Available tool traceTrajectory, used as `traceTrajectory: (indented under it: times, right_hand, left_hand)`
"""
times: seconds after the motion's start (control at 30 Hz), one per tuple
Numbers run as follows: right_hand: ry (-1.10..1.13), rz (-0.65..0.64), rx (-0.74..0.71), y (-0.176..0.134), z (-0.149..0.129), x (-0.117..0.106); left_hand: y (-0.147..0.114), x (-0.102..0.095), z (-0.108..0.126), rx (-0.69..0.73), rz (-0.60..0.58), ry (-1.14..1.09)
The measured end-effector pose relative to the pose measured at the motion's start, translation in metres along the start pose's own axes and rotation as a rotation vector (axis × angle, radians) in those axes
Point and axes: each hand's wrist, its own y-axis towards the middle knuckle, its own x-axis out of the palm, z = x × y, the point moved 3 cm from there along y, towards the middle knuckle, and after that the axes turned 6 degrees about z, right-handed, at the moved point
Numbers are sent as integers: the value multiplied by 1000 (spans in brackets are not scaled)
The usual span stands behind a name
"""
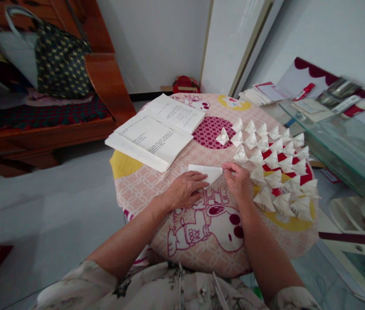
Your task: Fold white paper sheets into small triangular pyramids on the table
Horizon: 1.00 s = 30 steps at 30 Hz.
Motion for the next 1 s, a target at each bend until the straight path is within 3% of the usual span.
traceTrajectory:
  times: [0.2, 0.47, 1.0]
  right_hand:
    - [-24, -65, -169, 0, -6, 4]
    - [-147, -276, -336, -13, -7, 32]
    - [-209, -348, -364, -8, -21, 46]
  left_hand:
    - [0, 2, -1, 6, -15, 16]
    - [1, 0, 1, 40, -11, 23]
    - [2, -1, 3, 74, -8, 55]
